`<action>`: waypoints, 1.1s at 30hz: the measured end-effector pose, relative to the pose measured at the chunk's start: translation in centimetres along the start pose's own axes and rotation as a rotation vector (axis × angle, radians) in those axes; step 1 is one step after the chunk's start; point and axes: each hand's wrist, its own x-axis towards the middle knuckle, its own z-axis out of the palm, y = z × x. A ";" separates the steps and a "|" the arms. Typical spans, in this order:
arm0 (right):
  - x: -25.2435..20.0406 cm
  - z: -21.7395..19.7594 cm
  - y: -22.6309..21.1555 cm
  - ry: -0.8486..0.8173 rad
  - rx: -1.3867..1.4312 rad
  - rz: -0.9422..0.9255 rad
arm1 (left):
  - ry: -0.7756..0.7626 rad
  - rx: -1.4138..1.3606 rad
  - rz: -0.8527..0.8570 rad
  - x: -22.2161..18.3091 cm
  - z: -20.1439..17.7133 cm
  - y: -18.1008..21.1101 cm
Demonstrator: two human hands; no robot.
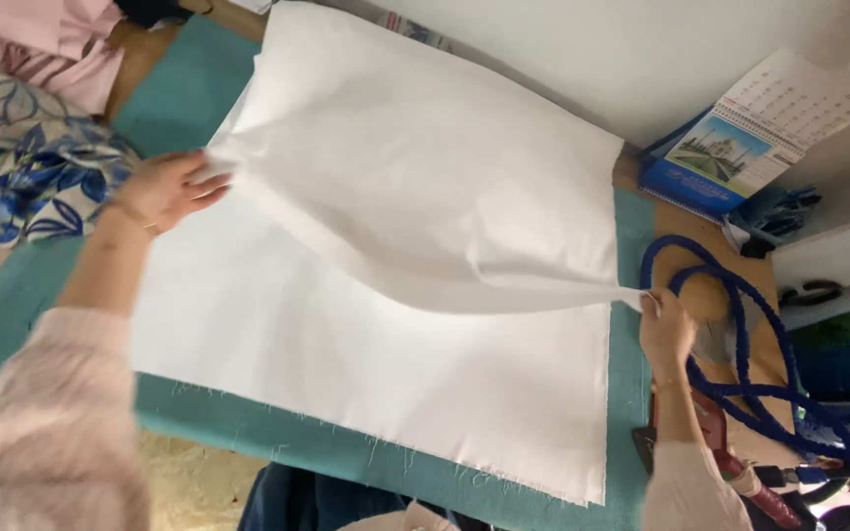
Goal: Ironing and smoothing out pieces of fabric on an ironing board using a steam iron.
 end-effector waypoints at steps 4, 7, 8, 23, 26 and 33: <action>6.2 7.5 6.2 0.130 -0.241 0.085 | 0.098 0.086 0.063 1.3 8.0 -1.2; 6.3 8.5 2.9 0.337 -0.321 0.213 | 0.066 0.001 0.096 3.4 12.9 0.3; 5.6 8.6 -0.6 0.403 -0.425 0.280 | 0.031 0.017 0.116 4.7 14.5 0.8; -5.9 29.5 -43.4 -0.020 0.039 -0.209 | -0.261 0.294 0.095 9.9 28.1 7.8; -14.6 48.7 -42.3 -0.680 0.415 -0.290 | -0.208 0.273 0.086 9.3 27.3 7.5; -8.3 23.3 -49.3 -0.446 1.008 -0.391 | -0.019 0.222 0.060 15.7 23.5 1.3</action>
